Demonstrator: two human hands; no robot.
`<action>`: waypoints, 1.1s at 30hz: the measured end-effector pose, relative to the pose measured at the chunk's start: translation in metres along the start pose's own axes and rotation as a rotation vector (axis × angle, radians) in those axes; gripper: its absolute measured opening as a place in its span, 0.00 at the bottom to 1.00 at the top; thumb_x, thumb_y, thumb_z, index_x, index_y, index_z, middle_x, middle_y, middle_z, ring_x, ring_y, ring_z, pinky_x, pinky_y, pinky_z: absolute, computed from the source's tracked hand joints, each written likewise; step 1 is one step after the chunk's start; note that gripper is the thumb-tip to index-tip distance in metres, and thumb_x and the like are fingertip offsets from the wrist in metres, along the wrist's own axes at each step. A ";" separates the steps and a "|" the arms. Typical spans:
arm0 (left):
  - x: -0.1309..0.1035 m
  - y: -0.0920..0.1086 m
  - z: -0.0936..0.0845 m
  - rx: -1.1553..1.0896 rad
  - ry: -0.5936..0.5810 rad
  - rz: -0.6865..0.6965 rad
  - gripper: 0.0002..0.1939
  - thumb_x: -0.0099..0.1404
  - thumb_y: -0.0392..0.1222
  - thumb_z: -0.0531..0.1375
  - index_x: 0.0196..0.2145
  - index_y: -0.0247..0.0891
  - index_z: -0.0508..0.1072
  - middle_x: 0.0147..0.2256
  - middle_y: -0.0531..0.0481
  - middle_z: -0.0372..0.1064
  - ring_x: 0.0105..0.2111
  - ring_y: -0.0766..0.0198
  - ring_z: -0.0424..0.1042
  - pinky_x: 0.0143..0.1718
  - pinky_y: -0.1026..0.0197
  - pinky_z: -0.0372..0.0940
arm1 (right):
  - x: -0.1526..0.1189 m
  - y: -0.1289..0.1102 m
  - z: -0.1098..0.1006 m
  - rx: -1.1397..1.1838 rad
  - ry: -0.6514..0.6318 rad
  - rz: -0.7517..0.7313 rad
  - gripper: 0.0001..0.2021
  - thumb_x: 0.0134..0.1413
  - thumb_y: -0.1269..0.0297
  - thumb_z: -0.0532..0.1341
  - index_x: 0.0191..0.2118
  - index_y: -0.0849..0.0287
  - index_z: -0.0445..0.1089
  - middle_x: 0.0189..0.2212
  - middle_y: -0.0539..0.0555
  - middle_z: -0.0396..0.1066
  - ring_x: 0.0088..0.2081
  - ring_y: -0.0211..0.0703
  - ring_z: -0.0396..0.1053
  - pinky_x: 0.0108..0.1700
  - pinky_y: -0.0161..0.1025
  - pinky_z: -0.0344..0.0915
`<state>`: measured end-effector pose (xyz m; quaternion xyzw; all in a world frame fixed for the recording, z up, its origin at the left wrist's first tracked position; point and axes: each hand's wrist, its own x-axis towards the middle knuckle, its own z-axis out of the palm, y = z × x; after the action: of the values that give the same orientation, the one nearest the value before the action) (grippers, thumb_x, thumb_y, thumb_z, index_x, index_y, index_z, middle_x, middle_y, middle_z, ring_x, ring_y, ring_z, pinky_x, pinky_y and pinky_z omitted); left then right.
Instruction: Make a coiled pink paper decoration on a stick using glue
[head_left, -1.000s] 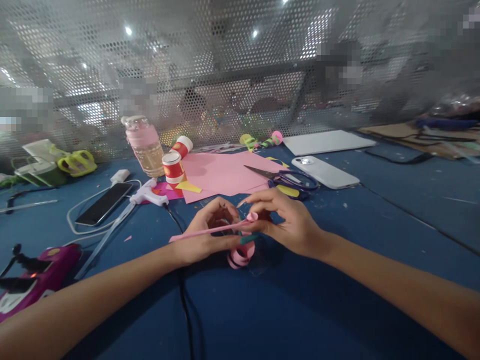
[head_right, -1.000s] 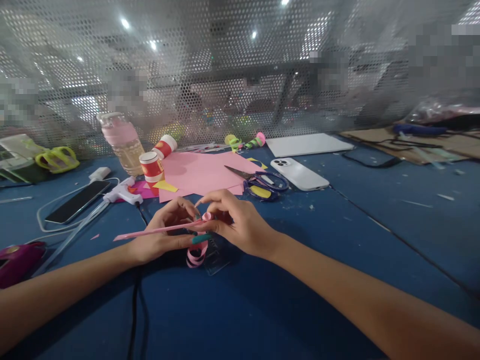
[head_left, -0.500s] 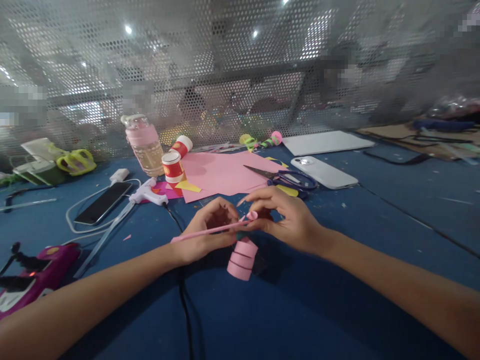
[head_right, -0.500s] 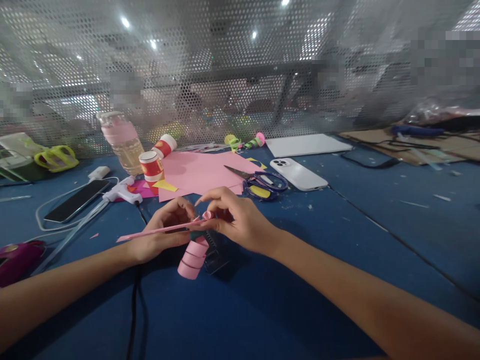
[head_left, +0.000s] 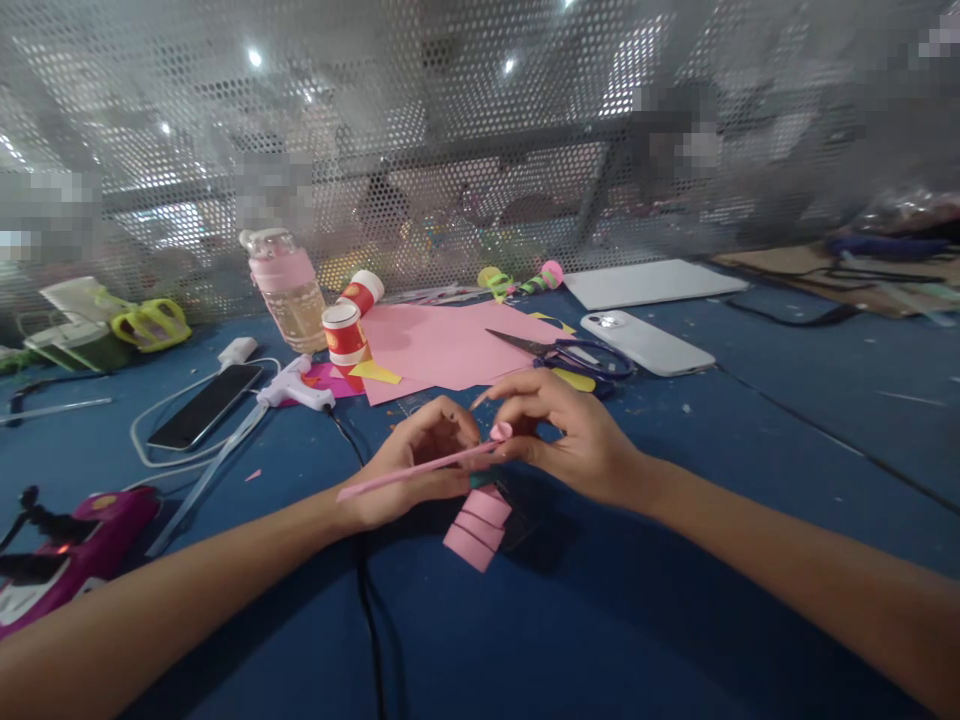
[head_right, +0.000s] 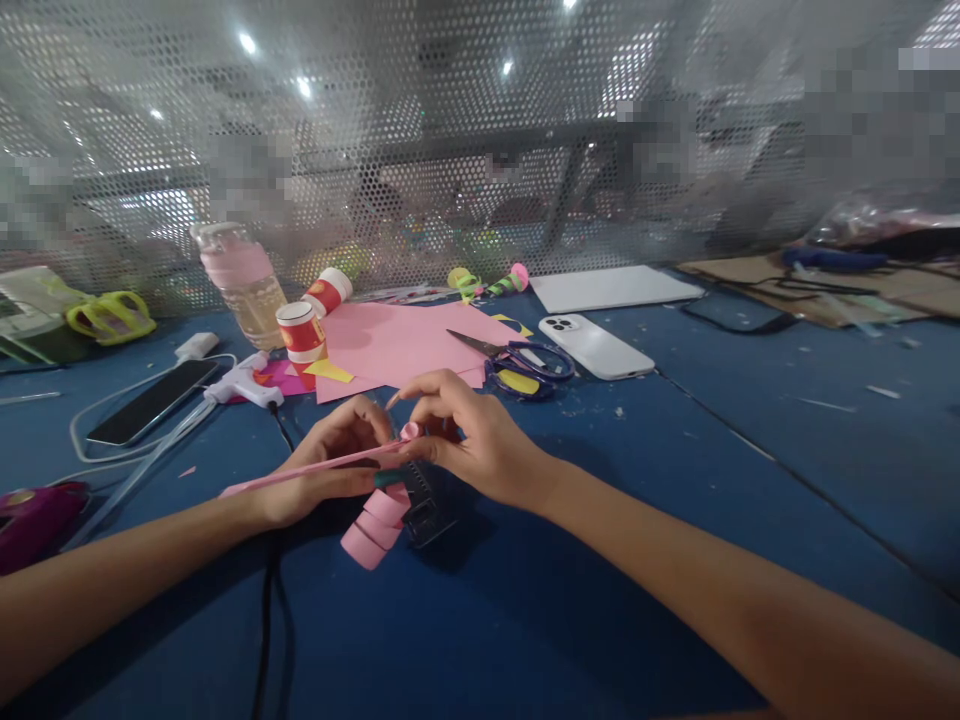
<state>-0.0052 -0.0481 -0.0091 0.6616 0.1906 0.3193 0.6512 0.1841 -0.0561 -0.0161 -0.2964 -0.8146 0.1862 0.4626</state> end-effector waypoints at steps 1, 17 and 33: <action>0.000 0.000 0.000 -0.007 -0.005 0.002 0.12 0.52 0.36 0.62 0.32 0.37 0.61 0.29 0.54 0.62 0.29 0.70 0.65 0.32 0.65 0.61 | 0.000 0.000 0.000 0.016 -0.002 0.003 0.16 0.53 0.51 0.56 0.41 0.58 0.60 0.22 0.48 0.68 0.24 0.37 0.68 0.25 0.34 0.64; -0.002 -0.002 -0.001 -0.082 -0.017 0.027 0.10 0.54 0.33 0.61 0.33 0.36 0.63 0.32 0.53 0.64 0.32 0.69 0.68 0.34 0.64 0.65 | 0.000 0.001 0.002 0.132 -0.037 0.061 0.16 0.52 0.53 0.57 0.42 0.57 0.59 0.23 0.47 0.68 0.25 0.37 0.68 0.26 0.33 0.63; -0.001 0.000 0.001 -0.066 -0.004 0.033 0.09 0.54 0.29 0.60 0.33 0.36 0.64 0.31 0.53 0.66 0.31 0.69 0.69 0.34 0.63 0.65 | 0.001 -0.001 0.001 0.190 -0.071 0.125 0.16 0.51 0.52 0.58 0.41 0.57 0.59 0.21 0.47 0.67 0.24 0.38 0.68 0.25 0.34 0.62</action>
<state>-0.0055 -0.0496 -0.0091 0.6435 0.1675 0.3349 0.6676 0.1824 -0.0557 -0.0157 -0.2948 -0.7890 0.3013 0.4470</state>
